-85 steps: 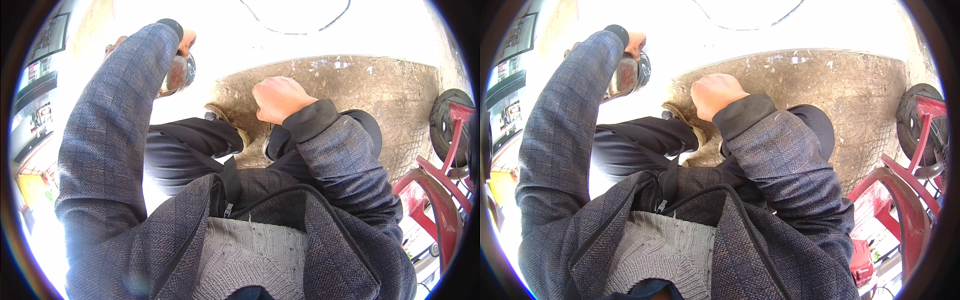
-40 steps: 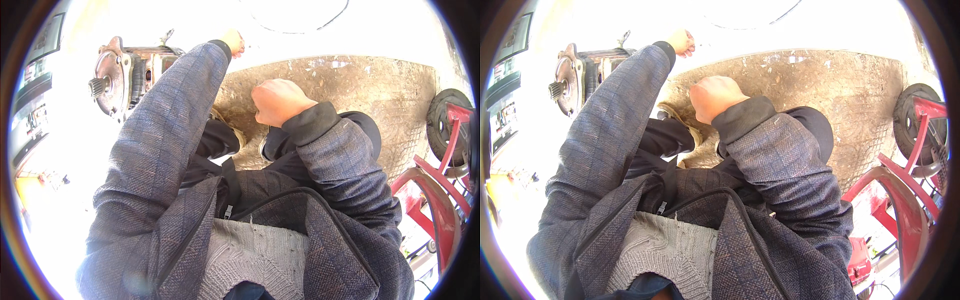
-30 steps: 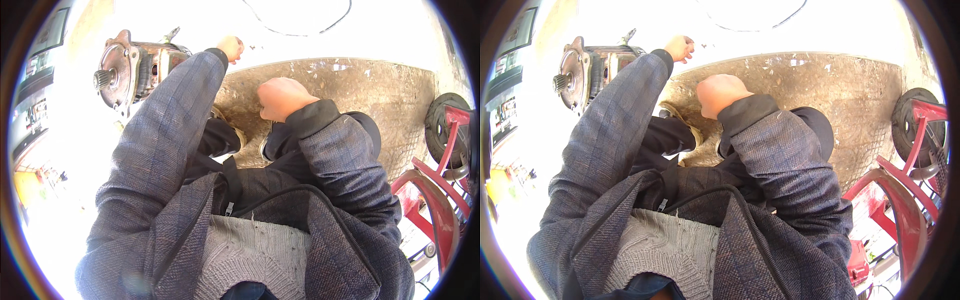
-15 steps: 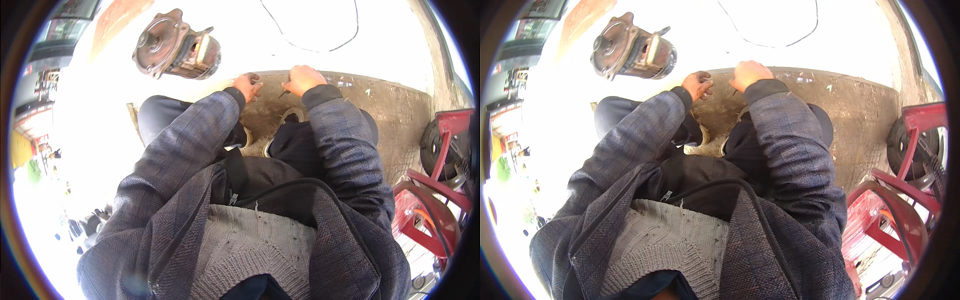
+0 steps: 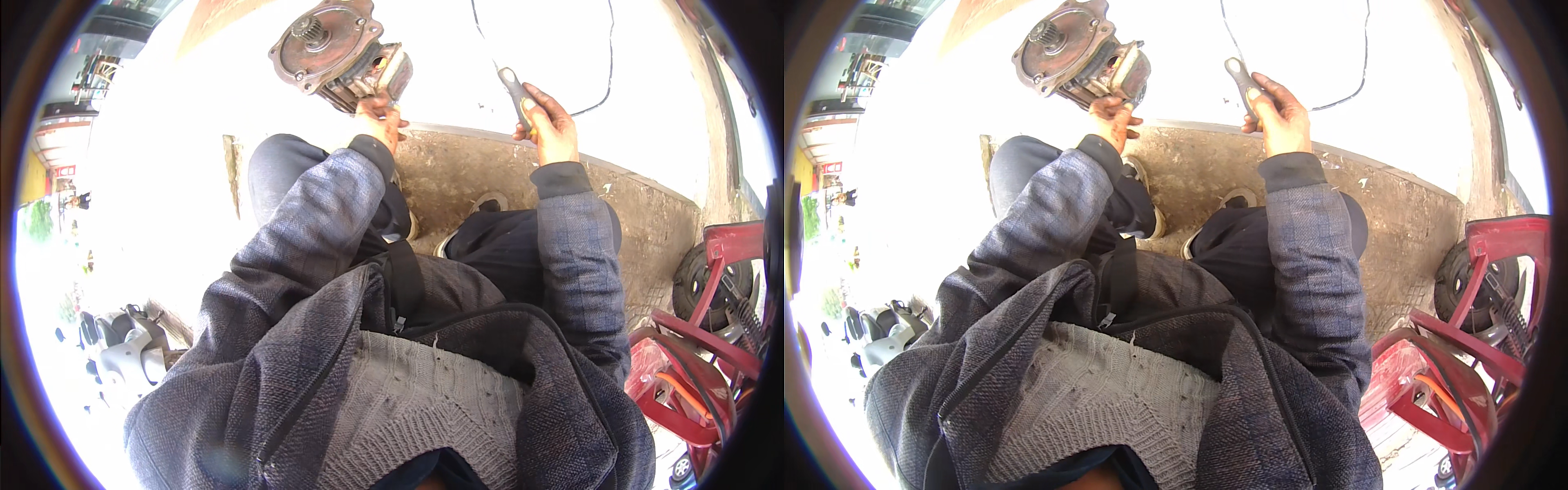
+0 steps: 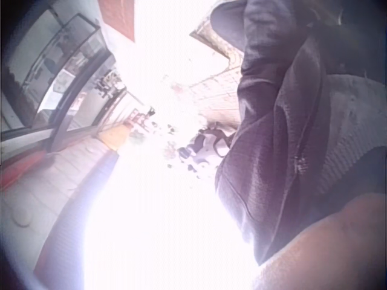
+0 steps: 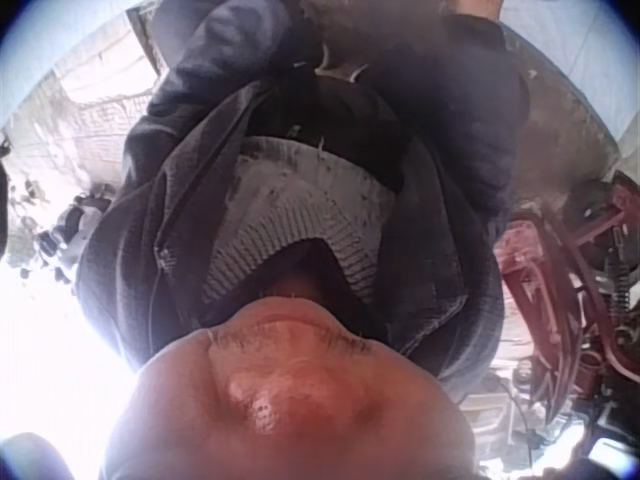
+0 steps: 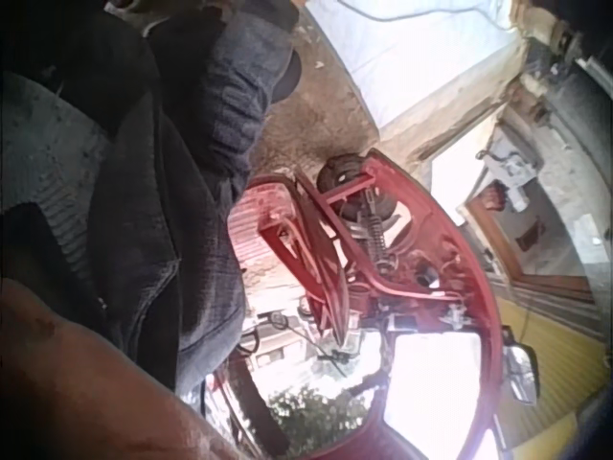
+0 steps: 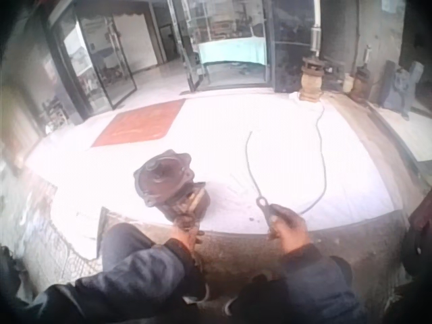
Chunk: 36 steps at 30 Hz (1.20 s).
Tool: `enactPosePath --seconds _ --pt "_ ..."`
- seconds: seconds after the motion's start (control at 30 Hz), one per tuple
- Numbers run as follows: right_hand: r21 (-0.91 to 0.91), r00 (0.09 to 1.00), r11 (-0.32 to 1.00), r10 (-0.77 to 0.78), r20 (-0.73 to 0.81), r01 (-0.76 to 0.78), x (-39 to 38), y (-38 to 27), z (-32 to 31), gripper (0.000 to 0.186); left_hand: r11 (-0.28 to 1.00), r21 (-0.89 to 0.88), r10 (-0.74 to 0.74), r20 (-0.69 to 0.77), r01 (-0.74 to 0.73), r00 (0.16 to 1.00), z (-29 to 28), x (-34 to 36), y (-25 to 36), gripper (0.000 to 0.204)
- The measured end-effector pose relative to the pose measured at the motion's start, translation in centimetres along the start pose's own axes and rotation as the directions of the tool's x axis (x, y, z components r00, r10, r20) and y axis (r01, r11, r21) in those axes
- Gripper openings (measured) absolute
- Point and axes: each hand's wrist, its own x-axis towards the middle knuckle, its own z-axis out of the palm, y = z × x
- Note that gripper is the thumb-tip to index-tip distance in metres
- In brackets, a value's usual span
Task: The person sits on the ground and uses a screwdriver and pliers to remove screws and disassemble a small electric motor placed on a white surface. The person removes several screws and detaches a metal plate from the motor housing.
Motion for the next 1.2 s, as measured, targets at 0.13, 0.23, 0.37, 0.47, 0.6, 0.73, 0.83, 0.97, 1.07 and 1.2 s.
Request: enactPosePath --seconds 0.13,0.23,0.37,0.47,0.6,0.73,0.83,0.97,1.07,1.2 --pt "-0.088 0.974 0.991 0.113 0.198 -0.097 -1.7 -0.1 1.4 0.029 0.994 -0.065 0.079 -0.111 -0.086 0.991 -1.9 3.3 -0.9 0.032" --pt "-0.204 0.964 0.971 0.168 0.206 -0.126 -3.2 0.3 2.6 0.02 0.989 -0.097 0.099 -0.091 -0.108 0.991 -2.7 4.8 -0.9 0.027" --pt "-0.396 0.953 0.911 0.216 0.211 -0.118 -4.7 1.4 3.9 0.021 0.98 -0.199 0.004 -0.066 -0.017 0.998 -3.0 5.3 -0.1 0.018" --pt "-0.427 0.972 0.904 0.108 0.207 -0.01 -5.0 2.6 4.9 0.022 0.949 -0.303 -0.102 -0.044 0.084 0.994 -3.1 5.1 0.9 0.018" --pt "-0.422 0.97 0.906 0.075 0.23 0.029 -4.3 3.4 5.7 0.022 0.925 -0.327 -0.204 0.006 0.195 0.979 -3.4 5.3 2.0 0.013" --pt "-0.494 0.967 0.87 0.127 0.222 -0.001 -3.2 3.6 5.9 0.022 0.929 -0.306 -0.217 0.004 0.207 0.976 -3.6 4.9 2.5 0.015" --pt "-0.48 0.96 0.877 0.162 0.229 -0.033 -2.8 3.9 6.0 0.023 0.918 -0.274 -0.281 0.063 0.287 0.958 -3.6 3.3 2.7 0.028" --pt "-0.458 0.957 0.889 0.131 0.259 0.002 -2.5 4.3 6.0 0.024 0.903 -0.244 -0.28 0.293 0.354 0.914 -3.3 1.4 3.3 0.042" --pt "-0.459 0.949 0.888 0.156 0.274 -0.014 -2.4 4.5 5.7 0.024 0.887 -0.304 -0.187 0.45 0.347 0.873 -2.8 1.0 3.6 0.035" --pt "-0.4 0.94 0.907 0.243 0.239 -0.133 -2.2 4.7 5.3 0.028 0.887 -0.3 -0.194 0.447 0.351 0.873 -2.1 1.3 3.4 0.023"
